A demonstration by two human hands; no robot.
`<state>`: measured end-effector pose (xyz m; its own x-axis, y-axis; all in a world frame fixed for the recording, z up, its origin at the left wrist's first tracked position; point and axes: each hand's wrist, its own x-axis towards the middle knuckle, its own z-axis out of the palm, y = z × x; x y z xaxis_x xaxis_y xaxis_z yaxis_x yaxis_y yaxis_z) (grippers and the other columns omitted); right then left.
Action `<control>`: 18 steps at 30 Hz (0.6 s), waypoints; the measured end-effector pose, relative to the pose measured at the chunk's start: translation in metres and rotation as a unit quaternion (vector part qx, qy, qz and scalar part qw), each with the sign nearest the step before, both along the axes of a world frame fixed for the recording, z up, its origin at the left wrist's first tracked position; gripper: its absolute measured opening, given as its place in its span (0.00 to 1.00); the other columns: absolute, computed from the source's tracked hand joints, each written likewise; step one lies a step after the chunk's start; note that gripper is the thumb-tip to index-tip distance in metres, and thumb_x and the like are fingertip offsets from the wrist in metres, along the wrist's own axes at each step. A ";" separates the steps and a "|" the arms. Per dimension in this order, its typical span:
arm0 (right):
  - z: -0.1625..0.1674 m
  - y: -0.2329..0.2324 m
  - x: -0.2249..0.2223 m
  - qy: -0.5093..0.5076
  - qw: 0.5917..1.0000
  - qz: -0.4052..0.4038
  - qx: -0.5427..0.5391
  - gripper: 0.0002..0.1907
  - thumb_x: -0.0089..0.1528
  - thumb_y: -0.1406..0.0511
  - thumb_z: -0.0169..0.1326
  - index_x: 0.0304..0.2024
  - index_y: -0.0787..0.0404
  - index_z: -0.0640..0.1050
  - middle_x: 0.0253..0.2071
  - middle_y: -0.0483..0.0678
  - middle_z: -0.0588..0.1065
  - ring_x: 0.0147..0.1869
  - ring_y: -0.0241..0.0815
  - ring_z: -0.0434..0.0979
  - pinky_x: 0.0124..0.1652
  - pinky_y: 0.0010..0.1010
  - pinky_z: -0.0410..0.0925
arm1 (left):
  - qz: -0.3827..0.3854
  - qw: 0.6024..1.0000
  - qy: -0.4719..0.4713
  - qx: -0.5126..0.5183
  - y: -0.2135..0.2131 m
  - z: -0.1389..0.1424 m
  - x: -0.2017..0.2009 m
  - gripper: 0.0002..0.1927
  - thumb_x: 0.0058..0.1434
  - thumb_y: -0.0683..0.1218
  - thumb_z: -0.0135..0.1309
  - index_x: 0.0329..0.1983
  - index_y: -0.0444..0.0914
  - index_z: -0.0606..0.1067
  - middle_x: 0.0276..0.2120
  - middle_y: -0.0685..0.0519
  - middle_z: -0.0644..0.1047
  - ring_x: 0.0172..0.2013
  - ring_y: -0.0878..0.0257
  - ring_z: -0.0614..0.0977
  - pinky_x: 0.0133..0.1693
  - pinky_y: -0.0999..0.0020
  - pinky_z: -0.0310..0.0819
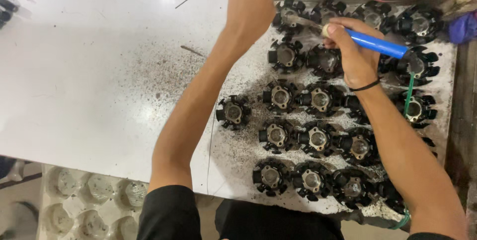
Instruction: The person solders each black rotor-like component laid out in rows on a white board, holding a component steady with one hand while applying a heated soldering iron and solder wire with the other, moving through the parts one at a time. Smoke rises as the iron works on each part, and finished parts are set back in the grid.
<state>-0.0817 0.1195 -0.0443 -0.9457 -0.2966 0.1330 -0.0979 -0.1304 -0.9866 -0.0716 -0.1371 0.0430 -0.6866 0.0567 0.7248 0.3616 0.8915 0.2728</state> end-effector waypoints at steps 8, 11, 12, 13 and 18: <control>-0.001 0.001 -0.007 -0.008 1.000 0.002 0.018 0.16 0.69 0.65 0.61 0.54 0.71 0.80 0.45 0.54 0.81 0.44 0.40 0.82 0.47 0.27 0.76 | -0.001 0.982 -0.168 0.092 -0.010 -0.103 0.004 0.10 0.59 0.38 0.56 0.38 0.41 0.86 0.32 0.47 0.78 0.31 0.47 0.81 0.33 0.52 0.75; -0.001 0.000 -0.004 0.001 1.000 0.004 0.023 0.16 0.70 0.65 0.61 0.54 0.71 0.80 0.45 0.54 0.81 0.45 0.40 0.83 0.47 0.27 0.76 | -0.027 0.985 -0.151 0.078 -0.013 -0.102 -0.003 0.09 0.58 0.38 0.57 0.37 0.39 0.85 0.32 0.46 0.78 0.33 0.46 0.81 0.34 0.51 0.76; 0.000 0.000 -0.003 0.003 1.000 0.009 0.024 0.16 0.70 0.65 0.61 0.54 0.71 0.80 0.45 0.54 0.81 0.45 0.41 0.83 0.47 0.27 0.76 | -0.036 0.986 -0.144 0.078 -0.014 -0.101 -0.006 0.08 0.57 0.38 0.57 0.36 0.39 0.85 0.33 0.46 0.78 0.33 0.45 0.81 0.35 0.51 0.76; 0.001 0.000 -0.003 0.005 1.000 0.012 0.023 0.16 0.70 0.65 0.61 0.54 0.71 0.80 0.45 0.54 0.81 0.45 0.41 0.83 0.47 0.27 0.75 | -0.045 0.985 -0.148 0.073 -0.015 -0.100 -0.010 0.08 0.56 0.37 0.57 0.35 0.38 0.85 0.33 0.45 0.79 0.34 0.45 0.81 0.36 0.51 0.76; 0.007 -0.004 -0.002 0.011 1.000 0.018 0.016 0.15 0.71 0.65 0.61 0.53 0.71 0.80 0.45 0.55 0.81 0.44 0.41 0.82 0.46 0.27 0.74 | -0.079 0.986 -0.135 0.058 -0.022 -0.099 -0.025 0.07 0.51 0.36 0.58 0.31 0.36 0.84 0.31 0.43 0.80 0.34 0.43 0.82 0.38 0.50 0.77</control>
<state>-0.0841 0.1152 -0.0376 -0.9313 -0.3346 0.1441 -0.1163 -0.1019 -0.9880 -0.0965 -0.1591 -0.0562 -0.8444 0.1061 0.5251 0.3943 0.7867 0.4750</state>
